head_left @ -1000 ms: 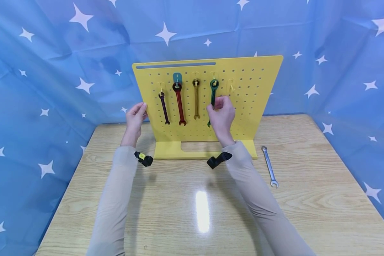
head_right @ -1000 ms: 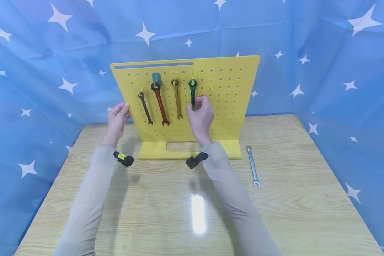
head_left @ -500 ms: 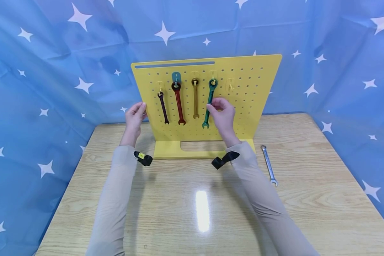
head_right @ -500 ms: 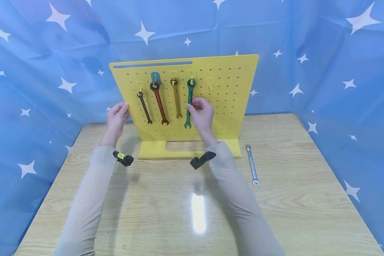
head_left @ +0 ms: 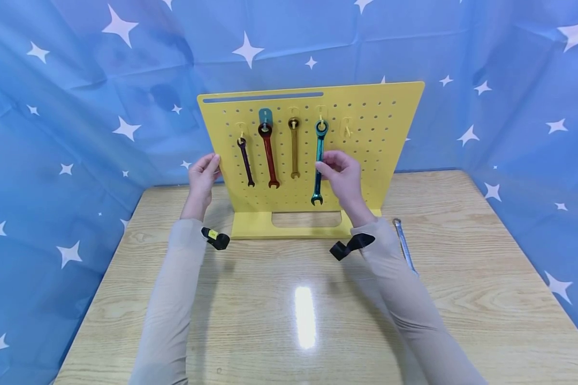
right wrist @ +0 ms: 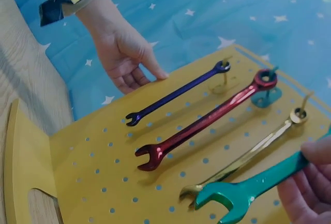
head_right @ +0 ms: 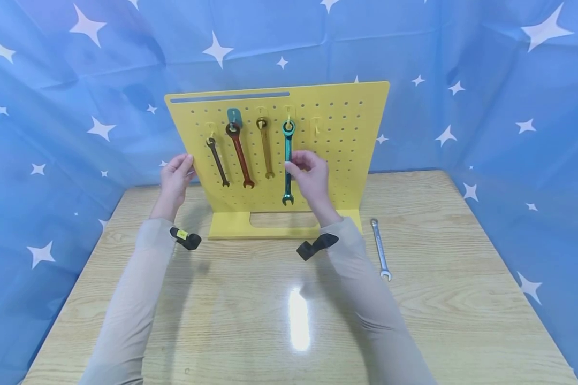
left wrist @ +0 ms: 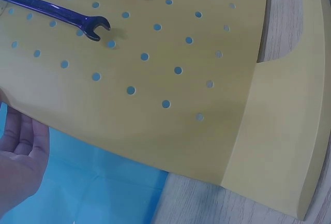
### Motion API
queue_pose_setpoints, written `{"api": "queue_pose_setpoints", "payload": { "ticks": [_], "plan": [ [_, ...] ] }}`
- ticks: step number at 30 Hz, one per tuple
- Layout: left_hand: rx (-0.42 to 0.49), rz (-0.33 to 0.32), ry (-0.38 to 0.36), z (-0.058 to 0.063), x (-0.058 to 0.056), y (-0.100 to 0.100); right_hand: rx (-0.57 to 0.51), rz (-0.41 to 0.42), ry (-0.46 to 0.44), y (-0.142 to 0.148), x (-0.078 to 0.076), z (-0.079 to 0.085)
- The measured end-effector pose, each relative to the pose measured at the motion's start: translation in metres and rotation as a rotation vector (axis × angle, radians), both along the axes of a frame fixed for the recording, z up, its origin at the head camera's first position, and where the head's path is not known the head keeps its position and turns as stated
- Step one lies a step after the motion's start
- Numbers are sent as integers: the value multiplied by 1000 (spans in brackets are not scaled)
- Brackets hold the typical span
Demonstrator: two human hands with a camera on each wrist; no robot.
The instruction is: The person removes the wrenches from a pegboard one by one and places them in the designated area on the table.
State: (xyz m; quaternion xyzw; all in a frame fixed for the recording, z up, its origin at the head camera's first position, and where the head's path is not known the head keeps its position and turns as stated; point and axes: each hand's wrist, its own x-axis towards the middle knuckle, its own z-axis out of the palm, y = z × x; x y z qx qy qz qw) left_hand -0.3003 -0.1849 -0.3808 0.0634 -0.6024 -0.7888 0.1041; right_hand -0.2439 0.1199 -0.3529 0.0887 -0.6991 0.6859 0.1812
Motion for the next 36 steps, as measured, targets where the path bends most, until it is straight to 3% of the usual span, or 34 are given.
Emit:
{"api": "queue_pose_setpoints", "payload": {
  "ticks": [7, 21, 27, 36],
  "plan": [
    [6, 4, -2, 0, 0, 0, -38, 90, -28, 4, 8, 7],
    [7, -3, -2, -1, 0, 0, -121, 191, -197, 10, 24, 34],
    [21, -10, 5, 0, -1, 1, -180, 215, -203, 12, 27, 42],
    [18, -8, -7, 0, 0, 0, -157, 221, -181, 15, 33, 48]
  ]
}}
